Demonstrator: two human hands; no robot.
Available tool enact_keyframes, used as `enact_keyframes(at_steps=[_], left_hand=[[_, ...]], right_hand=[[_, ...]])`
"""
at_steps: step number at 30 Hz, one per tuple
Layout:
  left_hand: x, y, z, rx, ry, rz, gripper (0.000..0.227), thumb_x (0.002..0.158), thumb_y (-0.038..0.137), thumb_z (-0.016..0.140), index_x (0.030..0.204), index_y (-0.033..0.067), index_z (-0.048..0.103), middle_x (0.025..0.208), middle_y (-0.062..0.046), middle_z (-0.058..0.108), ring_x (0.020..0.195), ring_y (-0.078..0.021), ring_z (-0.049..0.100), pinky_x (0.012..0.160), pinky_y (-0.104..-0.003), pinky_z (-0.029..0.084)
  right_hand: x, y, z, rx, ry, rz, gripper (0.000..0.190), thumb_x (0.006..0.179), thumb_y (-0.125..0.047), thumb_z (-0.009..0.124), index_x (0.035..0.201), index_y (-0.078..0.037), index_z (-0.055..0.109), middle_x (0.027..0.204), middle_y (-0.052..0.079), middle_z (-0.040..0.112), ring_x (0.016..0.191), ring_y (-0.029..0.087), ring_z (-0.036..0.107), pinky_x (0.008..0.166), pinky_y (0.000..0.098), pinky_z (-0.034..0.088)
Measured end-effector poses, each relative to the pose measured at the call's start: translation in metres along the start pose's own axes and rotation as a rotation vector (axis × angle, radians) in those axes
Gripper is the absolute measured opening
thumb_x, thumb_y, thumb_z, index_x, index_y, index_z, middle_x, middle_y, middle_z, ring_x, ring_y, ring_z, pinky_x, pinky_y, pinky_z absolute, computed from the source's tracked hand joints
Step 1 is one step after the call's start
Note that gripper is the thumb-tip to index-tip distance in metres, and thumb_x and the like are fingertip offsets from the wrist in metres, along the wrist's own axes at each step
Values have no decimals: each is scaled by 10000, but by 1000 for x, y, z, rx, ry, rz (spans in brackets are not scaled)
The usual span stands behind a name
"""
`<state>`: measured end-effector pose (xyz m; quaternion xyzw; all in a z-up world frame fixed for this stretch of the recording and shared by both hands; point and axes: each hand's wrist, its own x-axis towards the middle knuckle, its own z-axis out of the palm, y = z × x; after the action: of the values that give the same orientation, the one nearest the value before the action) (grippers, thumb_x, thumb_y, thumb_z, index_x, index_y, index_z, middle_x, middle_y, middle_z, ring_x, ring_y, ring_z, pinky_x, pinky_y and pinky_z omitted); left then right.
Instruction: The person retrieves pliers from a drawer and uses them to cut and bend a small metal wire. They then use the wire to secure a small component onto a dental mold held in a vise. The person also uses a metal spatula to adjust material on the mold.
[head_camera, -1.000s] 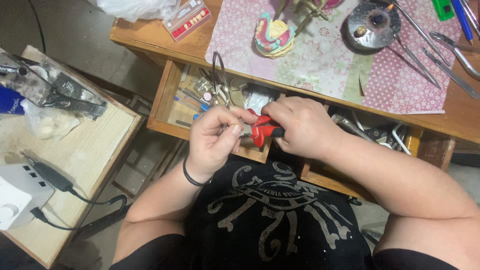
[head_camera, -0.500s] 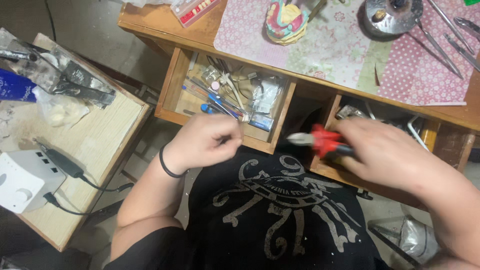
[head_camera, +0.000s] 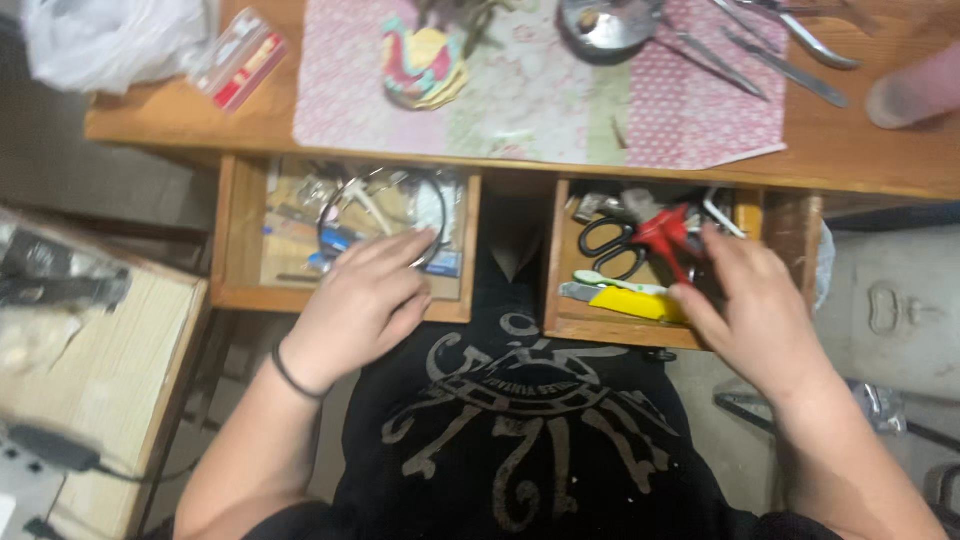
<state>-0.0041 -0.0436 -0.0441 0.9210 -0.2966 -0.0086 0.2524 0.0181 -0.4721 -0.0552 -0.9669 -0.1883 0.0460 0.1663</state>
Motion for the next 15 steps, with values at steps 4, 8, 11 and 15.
enact_keyframes(at_steps=[4,8,11,15], left_hand=[[-15,13,19,139,300,-2,187,1009,238,635,914,82,671,1214,-156,716,1159,-361,658,994,-507,515],[-25,12,36,232,371,-84,112,999,149,630,928,77,678,1006,-85,749,944,-272,721,809,-391,540],[-18,7,38,259,430,-86,152,1016,137,586,923,81,692,1027,-82,784,961,-256,764,826,-348,574],[-2,-4,32,274,582,-86,215,1031,205,548,868,101,642,1045,-96,750,1058,-361,700,843,-421,486]], right_hand=[[-15,22,11,-163,51,-252,1001,807,-727,568,1418,66,565,1468,269,590,1408,470,502,1243,617,344],[-21,22,8,-130,102,-398,1204,621,-722,847,1566,-105,426,1622,163,448,1543,405,369,1230,628,328],[-15,29,12,-184,253,-431,1012,780,-692,818,1521,-83,494,1565,207,520,1499,430,431,1250,630,264],[-1,51,42,-244,506,-315,969,993,-740,785,1632,-154,353,1700,218,286,1594,437,145,1283,680,-35]])
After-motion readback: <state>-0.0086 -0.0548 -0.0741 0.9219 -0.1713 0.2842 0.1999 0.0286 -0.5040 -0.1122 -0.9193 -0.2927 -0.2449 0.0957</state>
